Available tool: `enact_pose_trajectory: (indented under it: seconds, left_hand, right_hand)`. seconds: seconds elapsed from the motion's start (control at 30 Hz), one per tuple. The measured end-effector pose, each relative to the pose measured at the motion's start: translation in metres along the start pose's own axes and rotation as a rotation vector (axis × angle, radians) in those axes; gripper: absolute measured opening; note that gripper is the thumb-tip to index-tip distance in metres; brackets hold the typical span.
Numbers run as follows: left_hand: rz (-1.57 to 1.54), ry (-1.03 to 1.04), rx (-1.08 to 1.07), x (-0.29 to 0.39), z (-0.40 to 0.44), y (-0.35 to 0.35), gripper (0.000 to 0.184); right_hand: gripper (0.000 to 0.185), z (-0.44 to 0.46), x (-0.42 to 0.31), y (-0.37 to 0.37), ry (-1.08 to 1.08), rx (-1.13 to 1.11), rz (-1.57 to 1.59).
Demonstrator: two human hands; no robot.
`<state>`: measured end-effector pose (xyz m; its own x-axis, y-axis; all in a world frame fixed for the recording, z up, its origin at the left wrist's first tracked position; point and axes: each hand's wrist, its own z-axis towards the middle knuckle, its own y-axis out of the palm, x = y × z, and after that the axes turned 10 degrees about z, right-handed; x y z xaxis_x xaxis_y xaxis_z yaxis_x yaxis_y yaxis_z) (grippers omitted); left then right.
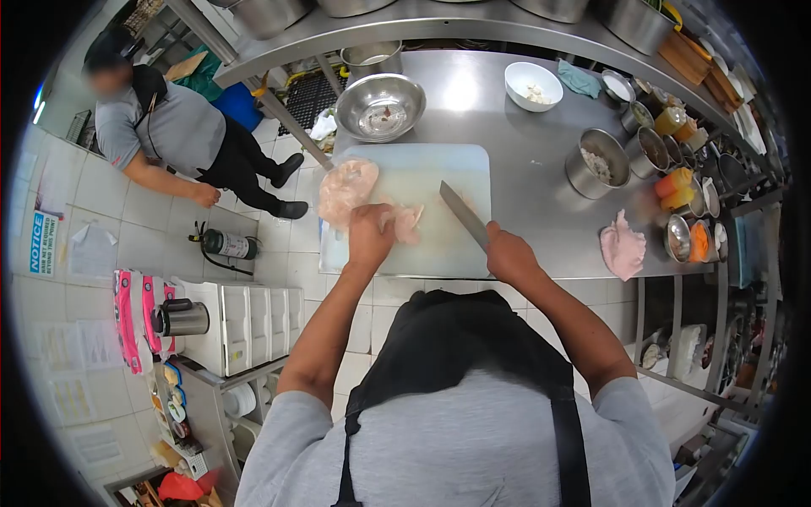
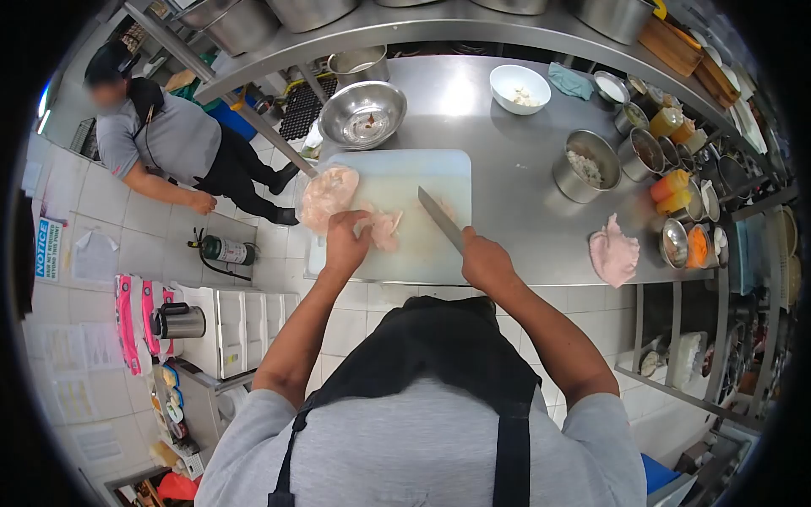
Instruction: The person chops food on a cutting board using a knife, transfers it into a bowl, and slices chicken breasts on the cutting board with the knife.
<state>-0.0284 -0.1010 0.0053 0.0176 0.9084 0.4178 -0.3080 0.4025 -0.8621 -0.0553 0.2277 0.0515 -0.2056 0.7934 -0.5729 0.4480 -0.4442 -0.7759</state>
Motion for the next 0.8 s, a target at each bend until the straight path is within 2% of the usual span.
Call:
enact_pose_trajectory:
  seconds: [0.17,0.3,0.37,0.43,0.5,0.6,0.7,0.8]
  left_hand:
    - [0.237,0.117,-0.121,0.041,0.017,0.022,0.025]
    - [0.606,0.06,-0.372,0.044,0.043,0.05,0.026]
    - [0.635,0.02,-0.375,0.034,0.048,0.065,0.021]
    - [0.592,-0.053,-0.283,0.03,0.049,0.067,0.023]
    - [0.496,-0.157,-0.292,0.028,0.051,0.056,0.022]
    - [0.232,-0.154,-0.1,0.021,0.039,0.041,0.025]
    - [-0.012,-0.269,-0.161,0.029,0.028,0.022,0.022]
    - [-0.137,-0.166,-0.033,0.045,0.012,0.035,0.019]
  right_hand:
    - [0.021,-0.001,-0.009,-0.003,0.043,-0.015,-0.002]
    - [0.024,0.0,0.004,0.002,0.003,0.027,-0.016]
    - [0.025,0.002,0.007,0.008,-0.012,0.042,-0.013]
    - [0.025,0.003,0.006,0.006,0.021,0.033,-0.021]
    - [0.024,0.0,-0.002,0.003,0.054,0.029,-0.019]
    - [0.025,-0.003,0.002,0.005,0.03,0.064,-0.013]
    - [0.028,-0.004,0.005,0.005,0.021,0.066,-0.03]
    - [0.032,-0.001,0.0,0.0,0.026,0.036,-0.04]
